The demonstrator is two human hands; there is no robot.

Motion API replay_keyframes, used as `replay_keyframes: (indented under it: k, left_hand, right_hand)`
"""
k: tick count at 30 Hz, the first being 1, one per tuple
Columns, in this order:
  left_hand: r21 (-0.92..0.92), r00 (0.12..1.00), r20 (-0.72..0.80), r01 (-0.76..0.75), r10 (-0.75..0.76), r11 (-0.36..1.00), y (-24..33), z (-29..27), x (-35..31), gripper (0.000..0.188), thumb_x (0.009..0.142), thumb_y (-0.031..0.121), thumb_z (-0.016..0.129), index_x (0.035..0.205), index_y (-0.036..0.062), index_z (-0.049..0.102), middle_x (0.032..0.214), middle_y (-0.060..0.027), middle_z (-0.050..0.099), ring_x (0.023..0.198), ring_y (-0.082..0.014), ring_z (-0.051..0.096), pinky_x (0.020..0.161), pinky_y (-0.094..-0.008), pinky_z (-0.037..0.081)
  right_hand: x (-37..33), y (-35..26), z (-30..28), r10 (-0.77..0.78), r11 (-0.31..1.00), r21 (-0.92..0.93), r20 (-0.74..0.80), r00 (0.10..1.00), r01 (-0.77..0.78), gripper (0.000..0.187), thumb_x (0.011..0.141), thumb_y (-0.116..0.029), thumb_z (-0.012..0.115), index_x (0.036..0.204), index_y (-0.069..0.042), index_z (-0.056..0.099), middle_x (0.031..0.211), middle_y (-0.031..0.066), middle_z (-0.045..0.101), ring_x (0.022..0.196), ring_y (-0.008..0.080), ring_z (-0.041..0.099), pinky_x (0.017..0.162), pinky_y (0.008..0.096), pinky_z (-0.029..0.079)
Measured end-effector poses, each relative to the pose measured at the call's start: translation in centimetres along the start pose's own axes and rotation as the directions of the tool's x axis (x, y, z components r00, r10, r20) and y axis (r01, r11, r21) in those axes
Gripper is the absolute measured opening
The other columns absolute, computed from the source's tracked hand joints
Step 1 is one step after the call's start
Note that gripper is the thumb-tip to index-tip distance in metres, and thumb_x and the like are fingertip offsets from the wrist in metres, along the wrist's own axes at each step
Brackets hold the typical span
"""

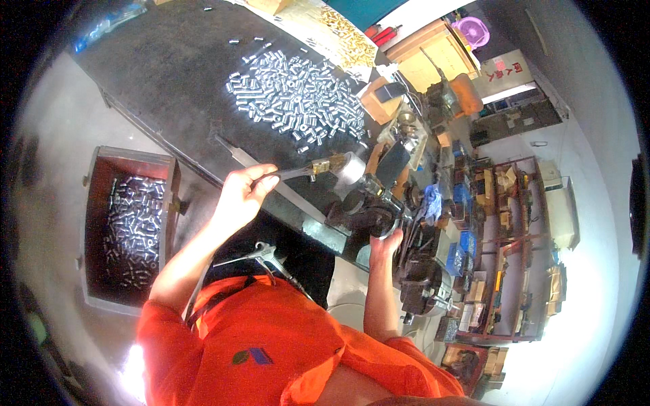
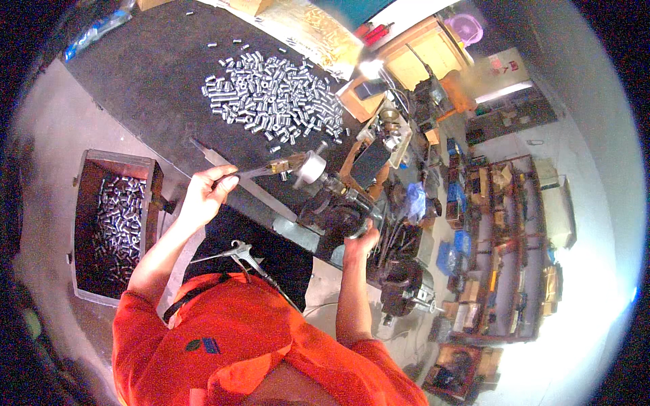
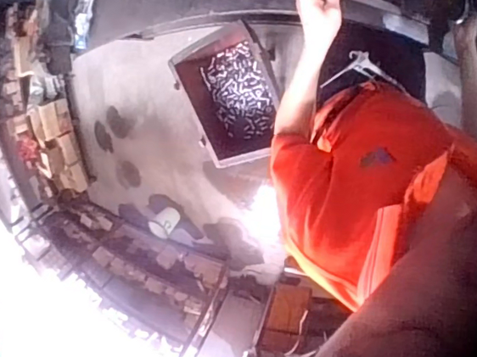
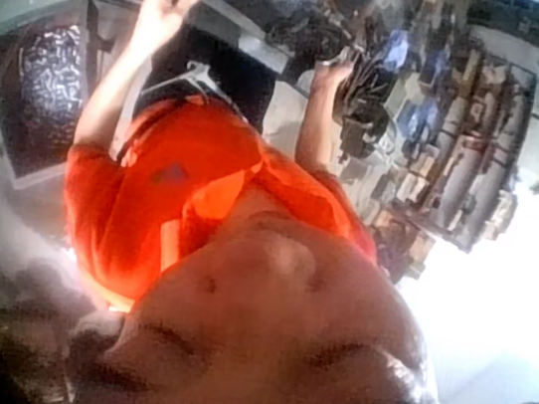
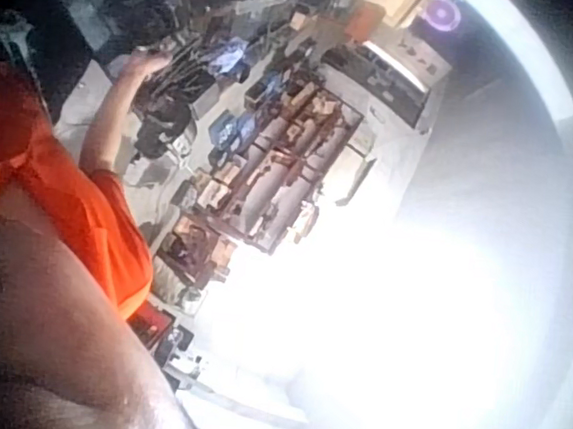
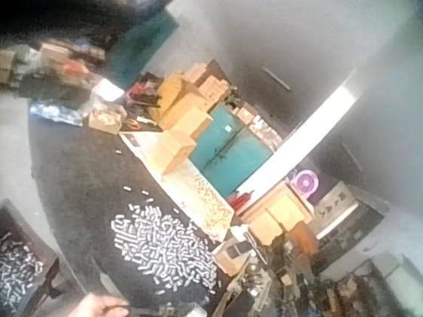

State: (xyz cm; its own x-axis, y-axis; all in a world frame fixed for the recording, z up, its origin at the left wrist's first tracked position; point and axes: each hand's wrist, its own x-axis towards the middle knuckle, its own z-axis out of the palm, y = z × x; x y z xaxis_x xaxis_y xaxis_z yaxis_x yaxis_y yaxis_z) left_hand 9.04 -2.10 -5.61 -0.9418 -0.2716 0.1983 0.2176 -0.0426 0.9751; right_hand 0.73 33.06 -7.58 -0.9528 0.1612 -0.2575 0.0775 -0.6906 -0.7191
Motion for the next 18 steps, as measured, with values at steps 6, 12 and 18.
replay_keyframes:
  k: [6,12,18]
  left_hand:
    - [0.023,1.0,-0.005,-0.02,0.02,1.0,-0.1,0.2,0.1,0.022,0.081,0.011,0.057,0.098,-0.0032,0.057,0.062,0.0009,0.052,0.05,-0.0042,0.041,0.044,-0.0195,0.034]
    - [0.045,0.998,-0.012,-0.057,0.057,0.997,0.4,0.6,0.3,0.022,0.082,0.011,0.057,0.098,-0.0035,0.056,0.061,0.0018,0.05,0.049,-0.0038,0.04,0.044,-0.0196,0.033]
    - [0.034,1.0,0.005,-0.017,0.017,0.999,0.9,0.9,0.4,0.023,0.082,0.012,0.056,0.098,-0.0037,0.056,0.058,0.0026,0.048,0.048,-0.0035,0.039,0.043,-0.0198,0.032]
  right_hand:
    - [-4.1,-1.1,-1.4,-0.081,0.992,0.074,-0.2,0.977,0.098,0.011,0.064,-0.009,0.04,0.07,-0.004,0.046,0.053,-0.0024,0.029,0.043,0.0092,0.024,0.038,0.0223,0.021]
    - [-6.3,-6.4,2.5,-0.159,0.987,0.005,0.023,0.987,0.159,0.014,0.071,-0.014,0.04,0.076,-0.003,0.048,0.051,-0.0046,0.026,0.042,0.0074,0.02,0.036,0.0215,0.017]
    - [-2.3,-8.2,6.6,-0.347,0.937,-0.022,0.032,0.937,0.348,0.013,0.073,-0.013,0.041,0.079,-0.002,0.046,0.052,-0.0039,0.024,0.043,0.0067,0.021,0.035,0.0207,0.017]
